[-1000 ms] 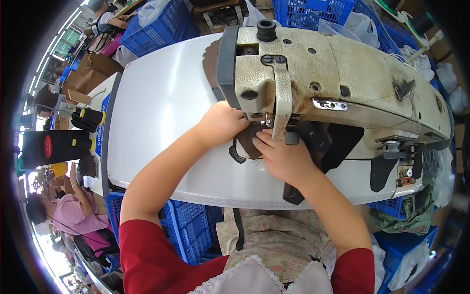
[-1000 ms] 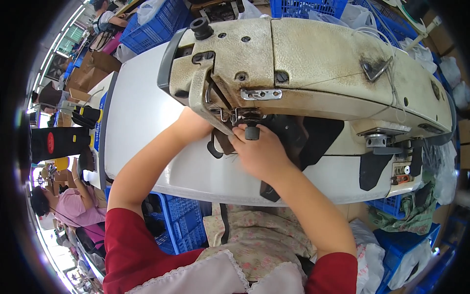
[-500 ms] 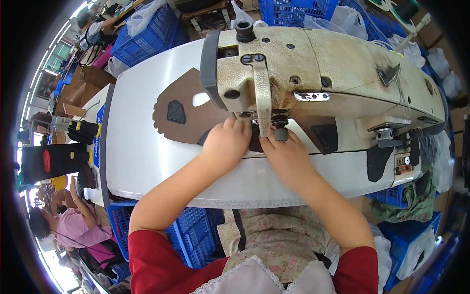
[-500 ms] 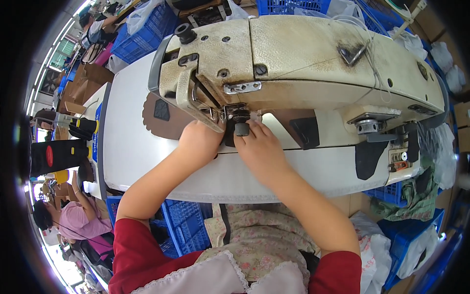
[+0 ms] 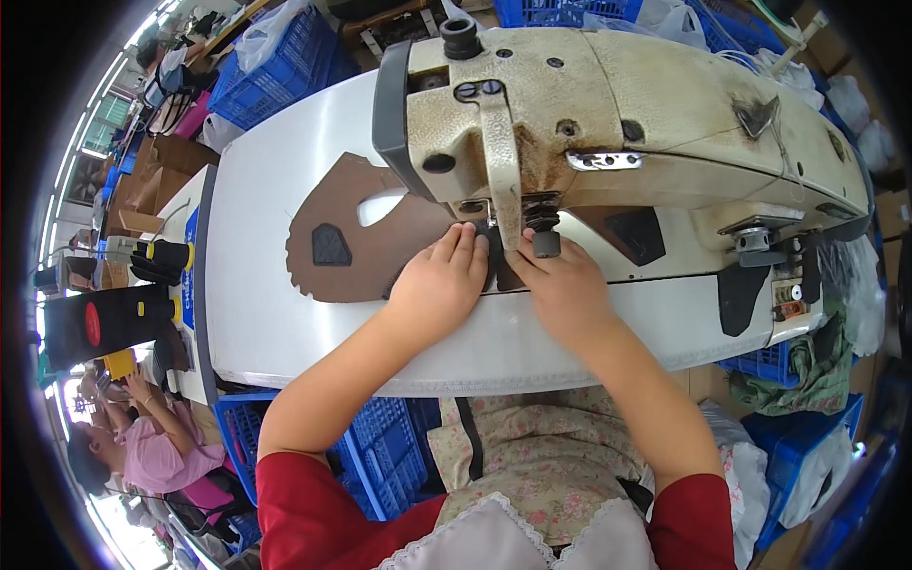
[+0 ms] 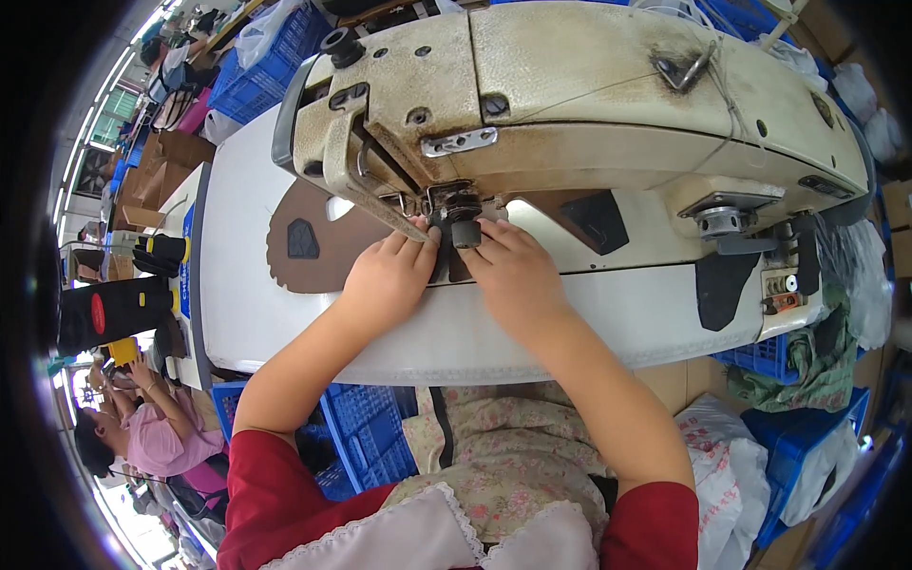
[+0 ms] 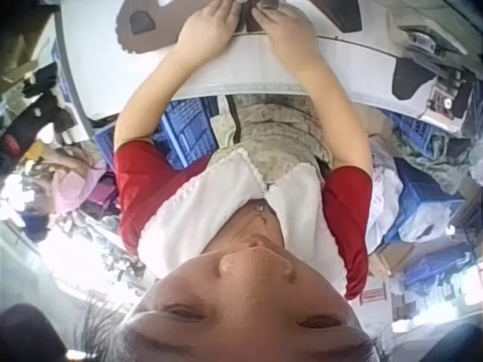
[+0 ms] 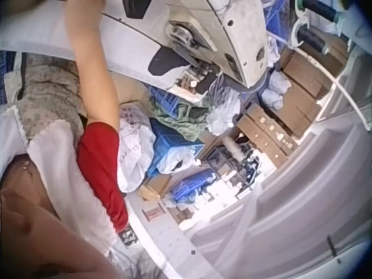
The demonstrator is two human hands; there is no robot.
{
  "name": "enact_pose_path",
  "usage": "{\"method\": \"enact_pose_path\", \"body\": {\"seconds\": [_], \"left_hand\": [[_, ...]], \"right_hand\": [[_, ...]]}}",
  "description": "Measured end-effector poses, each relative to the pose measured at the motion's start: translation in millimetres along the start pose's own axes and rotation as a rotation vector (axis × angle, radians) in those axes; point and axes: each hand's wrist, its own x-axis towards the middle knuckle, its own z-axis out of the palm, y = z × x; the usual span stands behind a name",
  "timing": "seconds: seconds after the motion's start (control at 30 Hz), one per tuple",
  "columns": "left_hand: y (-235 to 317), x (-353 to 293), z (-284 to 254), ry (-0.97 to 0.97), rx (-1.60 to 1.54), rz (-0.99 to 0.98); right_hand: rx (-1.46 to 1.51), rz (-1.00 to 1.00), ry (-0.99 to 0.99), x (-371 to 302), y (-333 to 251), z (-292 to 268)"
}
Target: Sewing leather shoe components together using an industrial sewing machine.
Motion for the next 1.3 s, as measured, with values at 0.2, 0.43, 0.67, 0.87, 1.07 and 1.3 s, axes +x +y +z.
{"method": "enact_pose_path", "body": {"seconds": [0.2, 0.43, 0.67, 0.87, 1.07, 1.3], "left_hand": [[4, 2, -7, 0.066, -0.135, -0.020], [-1, 0, -3, 0.134, -0.081, 0.028], [5, 0, 0, 0.134, -0.039, -0.014], [7, 2, 0, 0.137, -0.015, -0.042], [3, 3, 5, 0.134, -0.092, -0.080], [1, 4, 8, 0.167, -0.124, -0.100]], "right_hand": [[0.002, -0.005, -0.046, 0, 5, -3], [0.085, -0.068, -0.081, 7, 22, -14], [0.108, -0.089, -0.074, 6, 27, -11], [0.089, -0.097, -0.078, 5, 25, -12], [0.086, -0.087, -0.053, 8, 24, -11], [0.090, -0.075, -0.070, 7, 26, -7]]}}
